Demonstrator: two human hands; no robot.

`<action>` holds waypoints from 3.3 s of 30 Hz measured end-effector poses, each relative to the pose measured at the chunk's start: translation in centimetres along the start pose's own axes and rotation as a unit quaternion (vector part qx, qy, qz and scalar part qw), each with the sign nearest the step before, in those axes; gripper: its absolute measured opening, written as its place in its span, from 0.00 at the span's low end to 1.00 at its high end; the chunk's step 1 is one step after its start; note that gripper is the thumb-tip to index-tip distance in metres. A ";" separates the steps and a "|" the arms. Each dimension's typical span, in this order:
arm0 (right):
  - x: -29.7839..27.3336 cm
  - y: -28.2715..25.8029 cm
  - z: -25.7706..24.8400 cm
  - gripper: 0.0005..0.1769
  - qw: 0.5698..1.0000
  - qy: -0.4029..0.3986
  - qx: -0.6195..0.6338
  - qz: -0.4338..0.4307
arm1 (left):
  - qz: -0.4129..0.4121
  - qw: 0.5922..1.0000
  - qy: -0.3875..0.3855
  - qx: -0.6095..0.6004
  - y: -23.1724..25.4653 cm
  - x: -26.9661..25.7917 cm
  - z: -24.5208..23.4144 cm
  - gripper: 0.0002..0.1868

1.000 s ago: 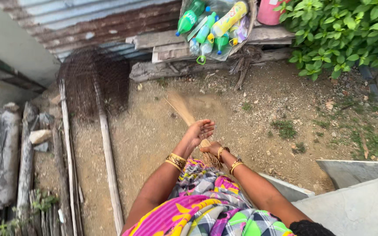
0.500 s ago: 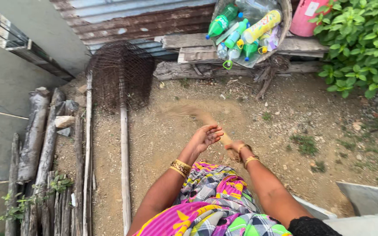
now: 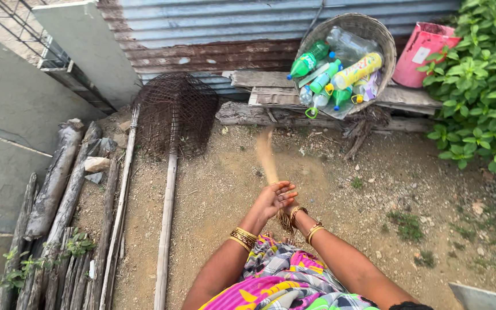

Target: The person sweeps the dirt ground outdoors using a hand broom.

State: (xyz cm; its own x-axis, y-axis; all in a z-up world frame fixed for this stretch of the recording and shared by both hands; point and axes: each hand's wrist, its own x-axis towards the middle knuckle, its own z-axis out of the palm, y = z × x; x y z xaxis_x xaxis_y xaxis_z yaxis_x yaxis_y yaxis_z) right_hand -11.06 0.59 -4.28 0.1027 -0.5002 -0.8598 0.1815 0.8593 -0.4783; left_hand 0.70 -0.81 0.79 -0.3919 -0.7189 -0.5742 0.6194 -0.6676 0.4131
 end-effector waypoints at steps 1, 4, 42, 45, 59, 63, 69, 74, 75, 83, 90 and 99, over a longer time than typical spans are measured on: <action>0.9 0.1 -0.2 0.13 0.998 -0.049 0.003 0.031 | -0.015 1.000 0.005 0.000 0.0 0.1 0.0 0.13; 3.9 -0.6 -1.5 0.14 0.989 -0.121 -0.009 0.086 | 0.005 1.000 0.006 -0.008 0.2 -0.2 0.0 0.15; 4.5 -6.6 -8.3 0.10 0.997 0.057 0.043 0.038 | 0.080 0.995 0.046 -0.048 2.6 -3.2 -1.5 0.15; 0.4 -7.9 -4.4 0.12 0.985 0.142 0.090 0.033 | 0.080 0.993 0.060 -0.058 2.4 -2.6 -2.3 0.15; 4.4 -5.0 0.5 0.09 0.985 -0.167 0.031 0.013 | 0.077 0.993 0.048 -0.071 3.1 0.0 -0.3 0.16; 2.9 -7.6 -1.2 0.09 0.989 -0.139 -0.003 0.054 | 0.083 0.992 0.047 -0.080 4.1 -1.4 -1.3 0.16; 0.8 -10.3 -3.9 0.14 0.996 0.047 0.077 0.020 | 0.100 0.991 0.062 -0.065 4.8 -2.8 -2.0 0.15; 0.1 -9.9 1.6 0.09 0.983 0.098 0.152 -0.021 | 0.114 0.989 0.062 -0.075 6.7 -2.8 -2.0 0.16; 0.0 -8.6 2.8 0.10 0.991 0.076 0.106 -0.028 | 0.133 0.986 0.055 -0.085 7.2 -2.8 -2.1 0.16; 0.4 -5.7 7.0 0.09 0.980 -0.186 -0.046 0.062 | 0.197 0.975 0.043 -0.098 10.2 -3.3 -3.2 0.14; 2.9 -8.3 3.9 0.11 0.967 -0.231 -0.048 0.093 | 0.185 0.975 0.064 -0.103 8.6 -5.0 -2.6 0.13; 0.2 -11.0 0.9 0.13 0.971 0.080 0.224 0.026 | 0.194 0.968 0.101 -0.121 7.7 -7.0 -2.6 0.14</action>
State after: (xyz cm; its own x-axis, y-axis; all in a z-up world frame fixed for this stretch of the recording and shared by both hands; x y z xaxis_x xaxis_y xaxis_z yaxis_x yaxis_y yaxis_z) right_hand -12.14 -9.08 1.01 -0.0230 -0.4029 -0.9149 0.5910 0.7327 -0.3375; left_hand 10.02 -0.41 6.15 0.0285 -0.8382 -0.5447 0.8445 -0.2713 0.4617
